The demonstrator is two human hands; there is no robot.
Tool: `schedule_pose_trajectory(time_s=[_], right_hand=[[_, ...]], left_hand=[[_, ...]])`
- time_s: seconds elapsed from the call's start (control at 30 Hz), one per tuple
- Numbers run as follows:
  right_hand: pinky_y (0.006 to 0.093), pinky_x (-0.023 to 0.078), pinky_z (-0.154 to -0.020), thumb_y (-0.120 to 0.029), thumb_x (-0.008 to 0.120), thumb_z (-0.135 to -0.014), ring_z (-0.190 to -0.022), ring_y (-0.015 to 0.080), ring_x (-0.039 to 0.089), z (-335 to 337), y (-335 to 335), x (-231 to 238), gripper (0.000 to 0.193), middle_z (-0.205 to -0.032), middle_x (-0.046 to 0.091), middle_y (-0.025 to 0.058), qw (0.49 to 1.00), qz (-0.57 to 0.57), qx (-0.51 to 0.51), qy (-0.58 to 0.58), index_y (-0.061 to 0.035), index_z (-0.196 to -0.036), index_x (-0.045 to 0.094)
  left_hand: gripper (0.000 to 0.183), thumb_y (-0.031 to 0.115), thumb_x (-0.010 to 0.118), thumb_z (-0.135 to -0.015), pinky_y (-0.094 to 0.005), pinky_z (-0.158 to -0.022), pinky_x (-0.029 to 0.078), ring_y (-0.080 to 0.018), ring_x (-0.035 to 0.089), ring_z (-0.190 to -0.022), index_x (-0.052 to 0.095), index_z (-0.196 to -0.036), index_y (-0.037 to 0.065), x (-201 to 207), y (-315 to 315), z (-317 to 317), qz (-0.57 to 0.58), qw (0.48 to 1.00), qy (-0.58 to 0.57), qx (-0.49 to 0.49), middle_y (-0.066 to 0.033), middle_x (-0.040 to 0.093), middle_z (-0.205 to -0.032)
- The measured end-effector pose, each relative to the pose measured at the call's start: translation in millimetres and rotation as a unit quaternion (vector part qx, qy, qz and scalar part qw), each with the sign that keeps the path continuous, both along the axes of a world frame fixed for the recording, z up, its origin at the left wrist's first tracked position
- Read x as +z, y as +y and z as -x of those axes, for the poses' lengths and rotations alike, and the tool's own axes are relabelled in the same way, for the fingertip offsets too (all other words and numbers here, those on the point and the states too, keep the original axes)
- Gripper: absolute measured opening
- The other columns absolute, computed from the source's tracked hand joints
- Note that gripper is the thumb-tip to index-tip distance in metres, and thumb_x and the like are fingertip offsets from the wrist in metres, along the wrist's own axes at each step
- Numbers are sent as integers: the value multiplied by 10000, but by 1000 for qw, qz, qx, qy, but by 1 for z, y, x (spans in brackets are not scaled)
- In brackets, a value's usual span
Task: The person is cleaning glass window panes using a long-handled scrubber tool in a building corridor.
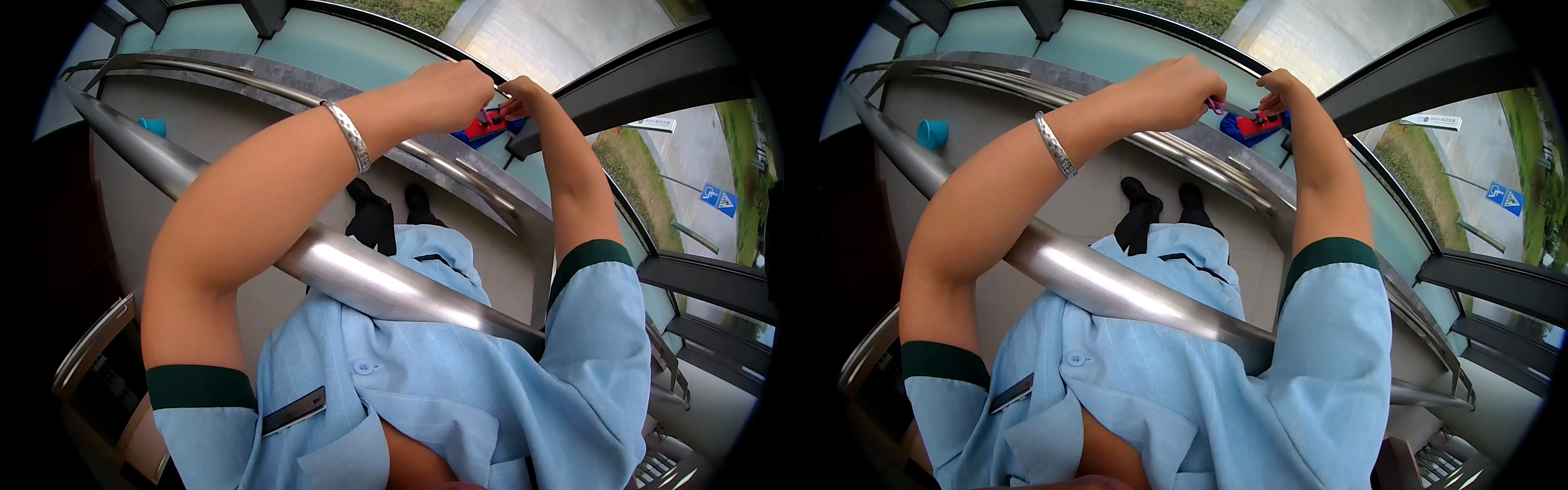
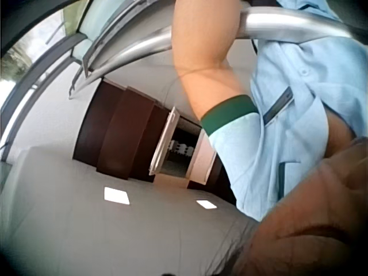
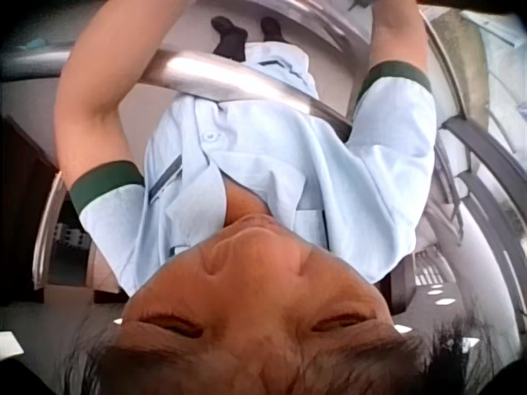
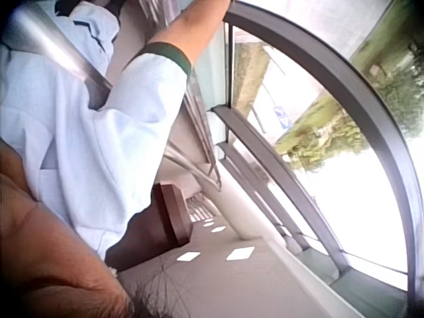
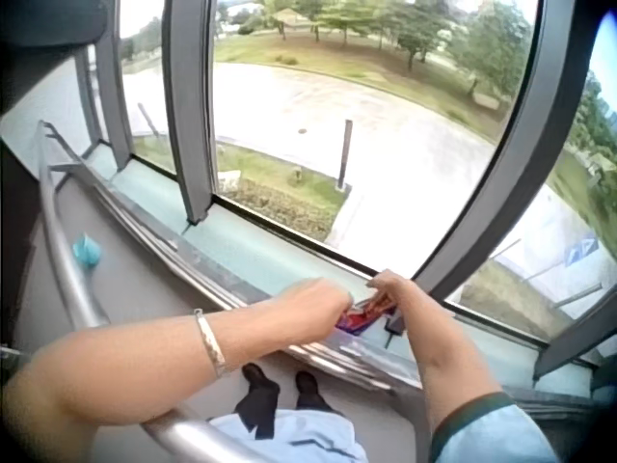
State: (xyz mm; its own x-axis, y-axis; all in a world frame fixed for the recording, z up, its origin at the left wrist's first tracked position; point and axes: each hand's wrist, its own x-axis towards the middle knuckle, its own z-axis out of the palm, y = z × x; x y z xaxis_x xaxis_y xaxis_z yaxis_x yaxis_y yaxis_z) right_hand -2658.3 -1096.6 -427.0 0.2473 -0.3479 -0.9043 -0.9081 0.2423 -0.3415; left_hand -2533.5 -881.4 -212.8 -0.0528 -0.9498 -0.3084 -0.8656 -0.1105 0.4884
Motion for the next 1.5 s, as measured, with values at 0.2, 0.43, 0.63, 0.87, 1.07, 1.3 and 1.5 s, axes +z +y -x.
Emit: schedule_pose_trajectory(time_s=[0.2, 0.43, 0.63, 0.87, 1.07, 1.3, 1.5], right_hand=[[462, 584, -557, -219, 558, -886, -698, 348, 659, -27, 57, -95, 410, -971, 617, 244, 970, -65, -233, -4, 64, -1169, 466], [478, 577, -612, -56, 533, -883, -811, 357, 638, -40, 79, -180, 292, -1060, 569, 201, 770, -145, -594, -179, 29, -1150, 449], [462, 569, -618, -93, 565, -893, -805, 339, 641, -66, 99, -163, 234, -1014, 590, 176, 725, -213, -605, -253, -8, -1100, 497], [470, 572, -697, -168, 552, -921, -873, 314, 639, -103, 112, -164, 250, -1028, 591, 153, 663, -299, -561, -395, -19, -1108, 480], [378, 501, -559, -91, 575, -856, -678, 245, 577, -162, 133, -138, 152, -817, 554, 106, 606, -348, -615, -367, -32, -948, 469], [352, 480, -522, 66, 530, -755, -603, 220, 543, -148, 135, -118, 315, -743, 511, 91, 533, -327, -609, -488, -76, -1027, 456], [340, 491, -539, 137, 495, -719, -608, 225, 520, -125, 129, -105, 598, -902, 476, 121, 480, -252, -699, -467, -131, -1240, 372]], left_hand=[[209, 37, 602, -793, -429, -731, 522, -356, 643, -861, 700, -977, 54, 17, 3, -8, -24, 999, -17, 23, -180, 675, -899], [250, 31, 601, -799, -406, -777, 513, -344, 638, -899, 698, -1029, 51, 10, -1, -22, -70, 995, -46, 63, -186, 673, -934], [236, 11, 579, -790, -430, -740, 503, -372, 623, -834, 692, -995, 36, 13, 2, -25, -38, 995, -87, 38, -183, 662, -869], [194, -20, 567, -764, -453, -683, 503, -372, 628, -790, 663, -927, 24, 42, -2, -5, 6, 987, -157, -28, -190, 636, -792], [290, -40, 557, -773, -449, -669, 511, -365, 635, -777, 661, -1019, 73, 44, -5, -11, -59, 978, -193, -62, -189, 622, -800], [276, -15, 592, -773, -431, -695, 493, -341, 614, -791, 697, -999, 103, 38, -5, -32, -14, 985, -151, -81, -157, 614, -803], [244, -8, 637, -737, -417, -682, 481, -318, 604, -777, 718, -941, 100, 32, -6, -42, 20, 988, -116, -100, -137, 602, -786]])
